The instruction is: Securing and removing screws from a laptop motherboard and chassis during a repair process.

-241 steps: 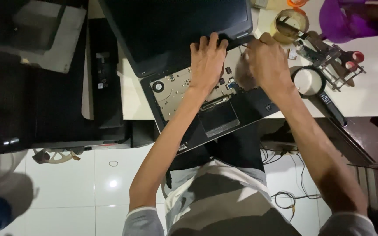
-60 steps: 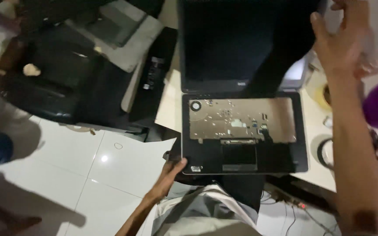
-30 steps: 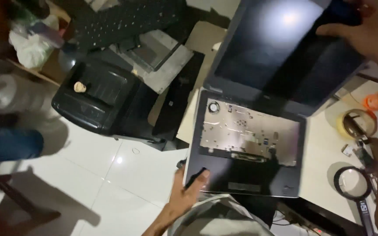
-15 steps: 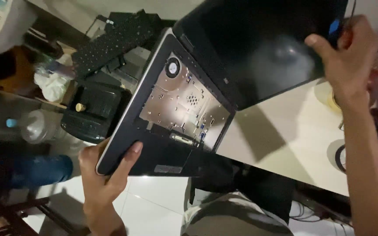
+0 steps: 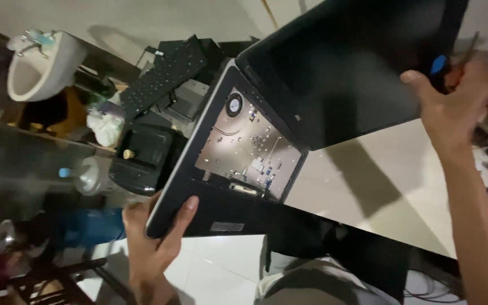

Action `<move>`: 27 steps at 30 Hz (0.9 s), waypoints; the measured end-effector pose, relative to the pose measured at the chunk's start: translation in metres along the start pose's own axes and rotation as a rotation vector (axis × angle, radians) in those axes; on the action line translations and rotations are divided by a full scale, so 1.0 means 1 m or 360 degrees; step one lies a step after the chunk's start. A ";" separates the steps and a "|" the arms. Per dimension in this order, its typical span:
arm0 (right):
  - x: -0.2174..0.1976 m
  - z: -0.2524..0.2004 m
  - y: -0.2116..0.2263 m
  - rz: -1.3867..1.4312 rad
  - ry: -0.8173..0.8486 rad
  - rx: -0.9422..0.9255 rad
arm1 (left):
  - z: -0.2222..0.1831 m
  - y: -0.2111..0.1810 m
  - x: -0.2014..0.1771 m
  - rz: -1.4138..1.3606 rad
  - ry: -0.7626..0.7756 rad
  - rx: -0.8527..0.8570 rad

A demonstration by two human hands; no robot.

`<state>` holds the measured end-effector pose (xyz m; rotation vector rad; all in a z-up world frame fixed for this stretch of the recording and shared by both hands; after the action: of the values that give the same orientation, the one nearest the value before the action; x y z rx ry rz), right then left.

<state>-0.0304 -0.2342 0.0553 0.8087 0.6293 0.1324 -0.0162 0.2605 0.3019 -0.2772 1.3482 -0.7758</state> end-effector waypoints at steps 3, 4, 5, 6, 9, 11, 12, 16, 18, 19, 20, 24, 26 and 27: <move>-0.017 0.001 0.040 0.0142 0.0143 -0.0103 | -0.009 -0.003 0.004 0.0012 -0.0015 -0.0005; -0.017 -0.004 0.036 0.0150 0.0129 -0.0104 | -0.010 -0.007 0.005 0.0017 -0.0022 0.0008; -0.018 -0.008 0.029 0.0151 0.0076 -0.0025 | -0.011 -0.011 0.006 0.0055 0.0014 0.0029; -0.021 -0.014 0.022 0.0146 0.0027 0.0056 | -0.014 -0.015 0.008 0.0090 0.0055 0.0044; -0.029 -0.027 0.019 0.0173 0.0066 -0.0089 | -0.020 -0.025 0.016 0.0081 0.0060 0.0222; -0.037 -0.030 0.031 0.0212 0.0015 -0.0135 | -0.019 -0.034 0.020 0.0100 0.0066 0.0301; -0.041 -0.030 0.039 0.0252 -0.0039 -0.0195 | -0.019 -0.039 0.021 0.0114 0.0059 0.0382; -0.046 -0.040 0.045 0.0189 -0.0232 -0.0278 | -0.011 -0.036 0.024 0.0144 0.0088 0.0238; -0.048 -0.046 0.048 0.0242 -0.0199 -0.0038 | -0.006 -0.040 0.024 0.0208 0.0099 0.0365; -0.050 -0.045 0.053 0.0245 -0.0202 -0.0035 | 0.003 -0.032 0.024 0.0212 0.0099 0.0368; -0.053 -0.046 0.059 0.0242 -0.0237 -0.0061 | 0.009 -0.025 0.026 0.0208 0.0167 0.0394; -0.046 -0.059 0.034 0.0222 -0.0291 0.0018 | 0.034 -0.021 0.030 0.0120 0.0259 0.0264; -0.049 -0.057 0.045 0.0259 -0.0296 0.0127 | 0.034 -0.040 0.031 0.0104 0.0203 0.0146; -0.051 -0.055 0.049 0.0300 -0.0299 0.0223 | 0.035 -0.047 0.030 0.0081 0.0135 0.0024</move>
<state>-0.0971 -0.1825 0.0855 1.0030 0.3875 0.1833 0.0016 0.1979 0.3151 -0.1993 1.4233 -0.7618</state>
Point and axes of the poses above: each hand's wrist, its own z-axis towards the middle knuckle, its own x-axis out of the palm, y = z × x, the point moved 6 cm from there along z, towards the middle knuckle, and after that the axes turned 2 degrees about -y, right-handed, at the moved point
